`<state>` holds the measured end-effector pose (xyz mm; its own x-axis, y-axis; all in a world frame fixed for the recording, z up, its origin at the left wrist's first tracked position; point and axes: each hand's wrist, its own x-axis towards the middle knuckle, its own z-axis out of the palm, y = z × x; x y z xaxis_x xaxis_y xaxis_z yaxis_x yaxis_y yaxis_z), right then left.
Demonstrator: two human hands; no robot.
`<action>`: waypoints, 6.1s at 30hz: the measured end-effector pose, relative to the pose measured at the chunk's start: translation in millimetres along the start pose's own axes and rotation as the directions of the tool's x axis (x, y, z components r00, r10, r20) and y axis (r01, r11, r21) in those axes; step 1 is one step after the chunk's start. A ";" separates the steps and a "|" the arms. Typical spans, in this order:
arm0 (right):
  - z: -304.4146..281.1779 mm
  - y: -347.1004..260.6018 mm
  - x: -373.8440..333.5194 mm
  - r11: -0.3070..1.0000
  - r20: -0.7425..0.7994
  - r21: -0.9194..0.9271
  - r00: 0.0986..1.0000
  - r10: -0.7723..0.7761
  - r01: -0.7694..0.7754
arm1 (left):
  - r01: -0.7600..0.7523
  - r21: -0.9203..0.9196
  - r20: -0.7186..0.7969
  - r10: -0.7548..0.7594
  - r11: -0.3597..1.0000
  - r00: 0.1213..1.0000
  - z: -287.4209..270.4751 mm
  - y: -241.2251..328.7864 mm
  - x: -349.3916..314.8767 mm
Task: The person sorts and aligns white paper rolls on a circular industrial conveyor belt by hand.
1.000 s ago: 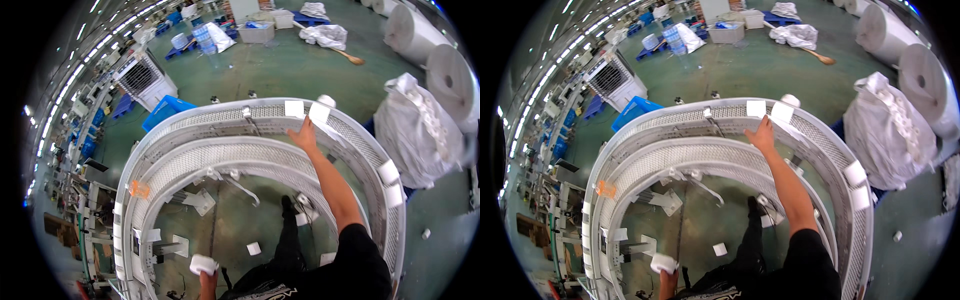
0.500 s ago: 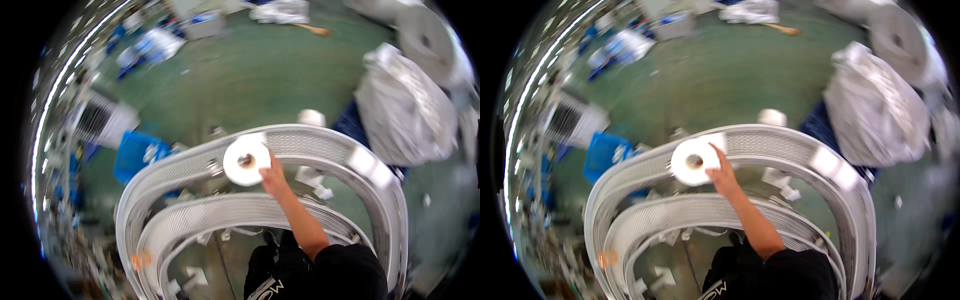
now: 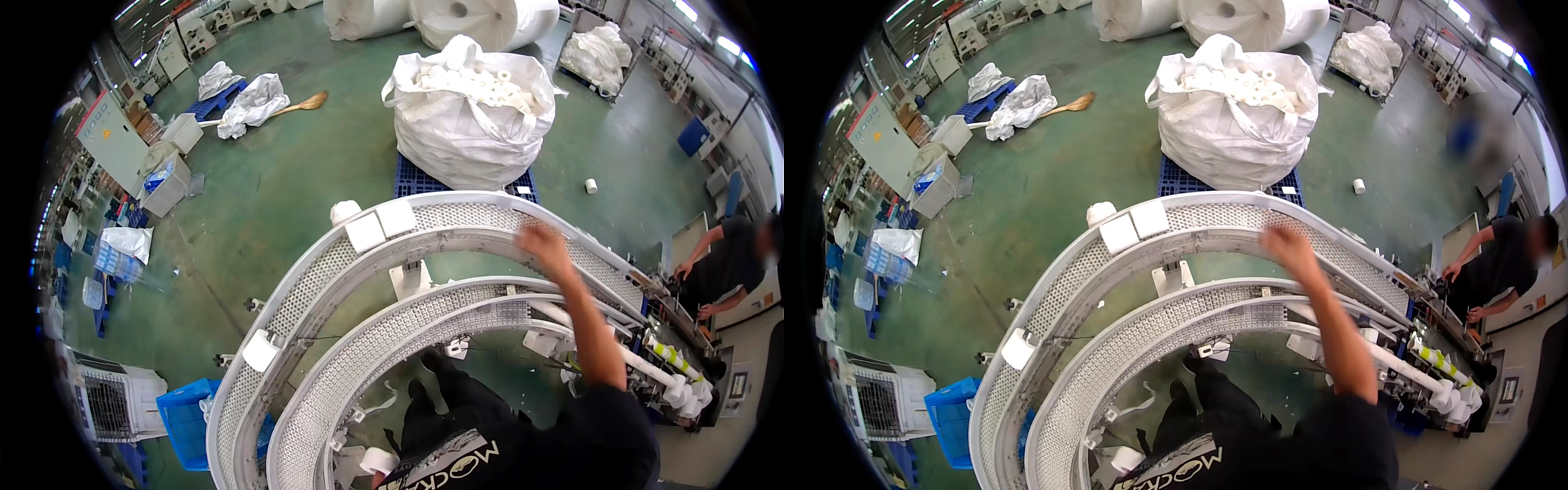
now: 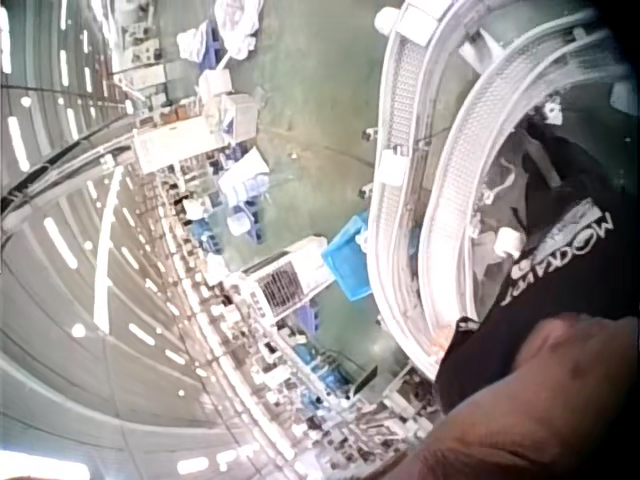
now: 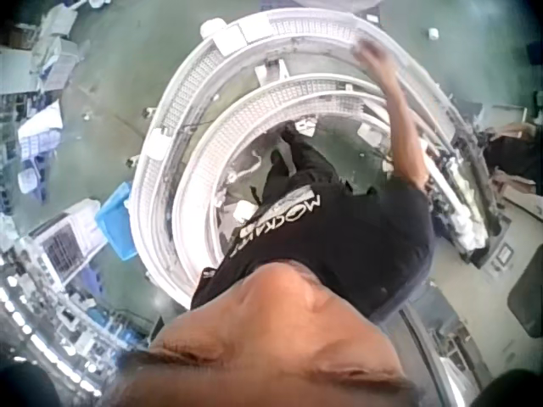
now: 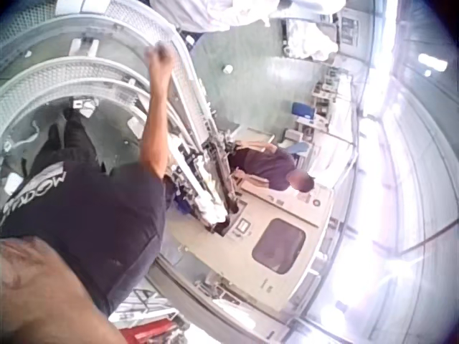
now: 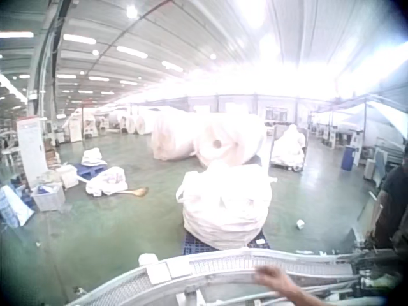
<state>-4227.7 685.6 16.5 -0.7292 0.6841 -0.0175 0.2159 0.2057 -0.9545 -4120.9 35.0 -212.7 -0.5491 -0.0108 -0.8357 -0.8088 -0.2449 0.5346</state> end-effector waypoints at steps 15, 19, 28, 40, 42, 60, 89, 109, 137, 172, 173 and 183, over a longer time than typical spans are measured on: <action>-77.8 269.5 -562.0 0.407 -0.238 0.728 0.354 0.905 -0.552 | -0.157 0.088 0.876 -0.001 0.984 0.483 391.6 90.6 -41.4; -129.7 345.5 -656.6 0.218 -0.064 0.804 0.284 0.957 -0.553 | 0.091 0.112 0.746 -0.144 0.989 0.650 444.1 24.6 -74.9; -153.4 443.3 -736.2 0.111 -0.167 0.806 -0.044 0.985 -0.581 | -0.104 0.013 0.946 0.021 0.994 0.324 791.7 102.5 -154.7; -243.6 321.8 -639.2 0.501 -0.603 0.769 -0.189 0.775 -0.397 | -0.337 0.812 0.582 -0.706 0.477 0.403 755.5 -297.4 -198.3; -257.7 326.4 -647.6 0.550 -0.655 0.742 -0.238 0.718 -0.383 | -0.490 0.801 0.551 -0.742 0.343 0.383 726.3 -349.2 -236.0; -832.9 424.1 -662.9 0.419 -0.702 -0.377 0.550 0.453 -0.826 | -0.744 -0.632 0.508 -0.842 -0.219 -0.183 735.5 -797.6 -523.3; -795.7 357.2 -526.8 0.887 -0.522 0.450 0.777 0.352 -0.099 | -0.912 0.297 0.949 0.190 -0.282 0.250 812.3 -511.6 -353.7; -554.9 335.3 -134.5 0.722 -0.375 -0.197 0.732 0.569 -0.663 | -0.658 0.554 0.833 0.339 -0.510 0.438 878.0 -386.8 -153.2; -1011.3 501.6 -810.3 0.436 -0.843 -0.029 0.257 0.472 -0.899 | -0.936 -0.345 0.498 -0.860 -0.077 -0.113 723.2 -1045.3 -649.4; -710.7 428.7 -222.5 -0.218 0.414 0.903 0.885 0.213 -0.370 | -0.603 0.788 0.605 0.030 0.125 0.796 874.8 -435.5 -143.0; -693.6 436.1 -208.1 -0.158 0.438 0.899 0.842 0.314 -0.409 | -0.598 0.802 0.592 0.146 -0.008 0.793 869.1 -423.4 -123.4; -730.8 454.0 -242.3 0.538 0.031 0.683 0.755 0.654 -0.494 | -0.844 0.158 0.975 0.217 -0.512 0.051 889.5 -514.3 -204.2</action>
<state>-3478.5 1124.7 -195.1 -0.4296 0.6299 -0.6470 0.0332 -0.7050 -0.7084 -3780.0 1025.5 -205.1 -0.4089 0.8912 0.1961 0.8444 0.2881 0.4516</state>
